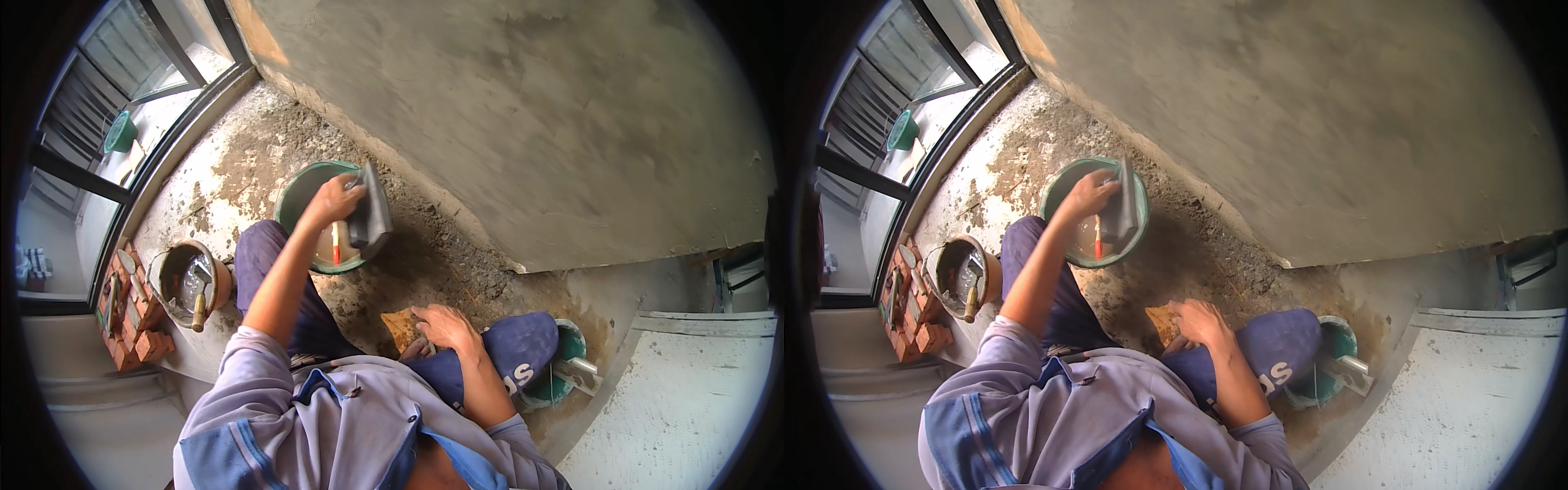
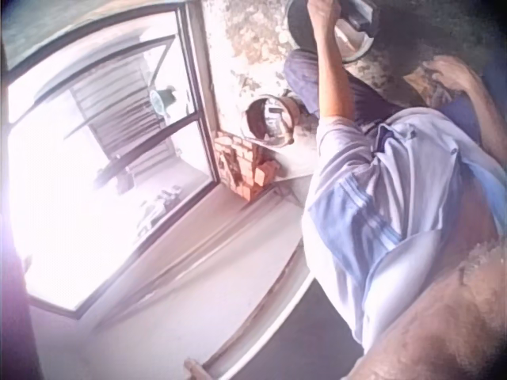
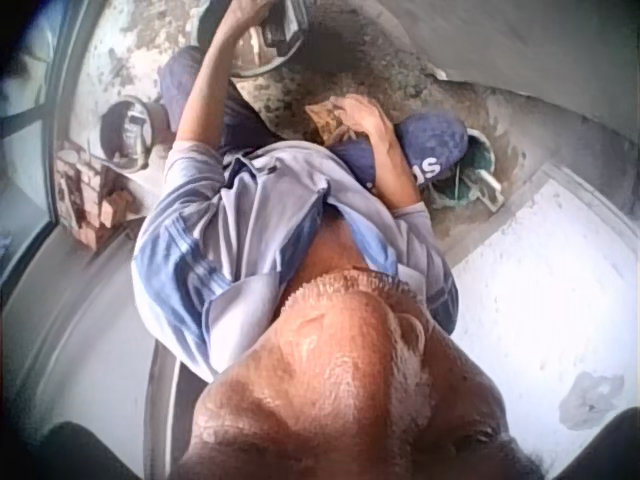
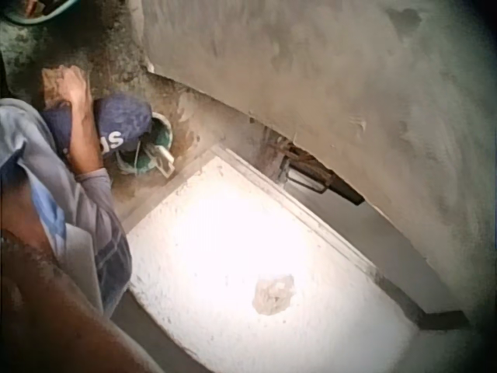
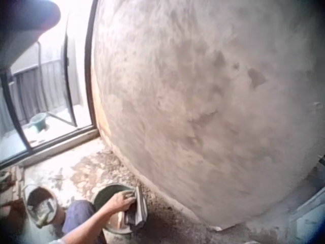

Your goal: The person uses a float to smooth a plastered wall, dips a brush into a bucket of water to wet the surface, and uses a trowel to apply plaster.

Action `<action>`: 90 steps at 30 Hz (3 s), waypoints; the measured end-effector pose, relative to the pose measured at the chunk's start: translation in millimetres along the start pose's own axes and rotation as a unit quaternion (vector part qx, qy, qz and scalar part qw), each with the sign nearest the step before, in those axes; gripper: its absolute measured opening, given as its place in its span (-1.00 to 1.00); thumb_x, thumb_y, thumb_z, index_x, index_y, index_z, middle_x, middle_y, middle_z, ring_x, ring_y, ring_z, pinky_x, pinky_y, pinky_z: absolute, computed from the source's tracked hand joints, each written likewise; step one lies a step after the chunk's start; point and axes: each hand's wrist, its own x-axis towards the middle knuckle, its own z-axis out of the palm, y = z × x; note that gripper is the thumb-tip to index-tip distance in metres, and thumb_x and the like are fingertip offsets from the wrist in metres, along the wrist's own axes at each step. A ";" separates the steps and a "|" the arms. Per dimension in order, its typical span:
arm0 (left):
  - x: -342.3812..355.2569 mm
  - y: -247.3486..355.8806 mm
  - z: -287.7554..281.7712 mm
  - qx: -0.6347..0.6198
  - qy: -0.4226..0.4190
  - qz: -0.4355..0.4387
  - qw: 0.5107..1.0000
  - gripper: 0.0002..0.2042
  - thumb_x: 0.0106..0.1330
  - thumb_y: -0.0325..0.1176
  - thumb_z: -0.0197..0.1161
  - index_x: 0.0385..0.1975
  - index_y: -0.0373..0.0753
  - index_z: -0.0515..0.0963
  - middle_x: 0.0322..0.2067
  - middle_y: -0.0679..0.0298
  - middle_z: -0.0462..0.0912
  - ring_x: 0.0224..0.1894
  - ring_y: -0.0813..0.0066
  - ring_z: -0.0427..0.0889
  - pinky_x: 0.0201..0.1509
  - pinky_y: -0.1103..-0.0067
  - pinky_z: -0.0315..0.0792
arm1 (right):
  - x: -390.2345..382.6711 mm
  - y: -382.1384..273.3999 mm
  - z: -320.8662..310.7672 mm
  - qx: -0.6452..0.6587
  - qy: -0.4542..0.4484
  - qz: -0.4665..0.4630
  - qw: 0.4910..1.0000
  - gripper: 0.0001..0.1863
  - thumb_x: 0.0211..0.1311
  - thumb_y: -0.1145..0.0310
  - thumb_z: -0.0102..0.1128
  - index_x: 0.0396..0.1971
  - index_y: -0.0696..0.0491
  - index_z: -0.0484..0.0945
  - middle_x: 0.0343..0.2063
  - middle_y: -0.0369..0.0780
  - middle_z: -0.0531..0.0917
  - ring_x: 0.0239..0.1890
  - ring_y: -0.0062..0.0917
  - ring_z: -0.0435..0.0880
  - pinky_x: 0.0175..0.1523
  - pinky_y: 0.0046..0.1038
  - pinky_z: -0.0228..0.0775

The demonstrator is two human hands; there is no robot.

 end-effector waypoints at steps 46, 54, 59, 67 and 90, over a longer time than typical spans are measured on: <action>184.7 3.3 -29.4 -0.435 0.472 -0.138 0.755 -0.47 0.49 -0.30 -0.06 0.39 -0.45 0.20 0.32 -0.15 0.37 0.33 0.06 0.43 0.39 0.39 0.31 | -21.6 -9.1 24.9 0.004 0.004 -0.064 0.998 -0.60 0.32 0.26 0.05 0.14 -0.03 0.52 -0.11 0.02 0.65 0.00 -0.05 0.63 0.08 -0.11 0.48; 81.8 232.2 158.8 -0.301 0.335 -0.121 0.885 -0.34 0.50 -0.27 -0.06 0.52 -0.32 -0.12 0.02 -0.11 0.46 0.04 0.02 0.48 0.26 0.24 0.34 | -4.1 1.6 28.3 0.035 -0.076 -0.098 0.992 -0.54 0.17 0.31 0.19 0.12 -0.02 0.53 -0.19 0.04 0.68 -0.09 -0.02 0.66 -0.04 -0.12 0.51; 138.8 113.1 86.5 -0.406 0.407 -0.163 0.802 -0.41 0.54 -0.27 -0.14 0.49 -0.39 -0.02 0.31 -0.21 0.29 0.31 -0.03 0.37 0.40 0.32 0.26 | -6.6 4.5 27.9 0.016 -0.052 -0.060 0.997 -0.55 0.30 0.28 0.09 0.17 0.06 0.50 -0.15 0.07 0.67 -0.05 0.00 0.64 0.01 -0.10 0.49; 81.2 215.6 156.9 -0.358 0.335 -0.107 0.865 -0.34 0.53 -0.28 -0.15 0.50 -0.42 -0.22 0.42 -0.28 0.09 0.44 -0.11 0.19 0.54 0.29 0.04 | 5.8 17.6 51.9 0.076 -0.144 -0.053 0.985 -0.56 0.33 0.24 0.08 0.17 0.03 0.53 -0.10 -0.02 0.66 0.00 -0.12 0.64 0.07 -0.19 0.48; -0.4 251.4 45.6 -0.599 0.073 -0.086 0.793 -0.31 0.51 -0.32 0.03 0.53 -0.23 -0.15 0.44 -0.06 0.15 0.39 0.14 0.28 0.49 0.24 0.10 | 15.0 24.5 31.4 0.050 -0.016 -0.083 0.995 -0.58 0.37 0.28 0.02 0.14 0.13 0.54 -0.23 -0.04 0.69 -0.19 -0.25 0.69 0.01 -0.31 0.51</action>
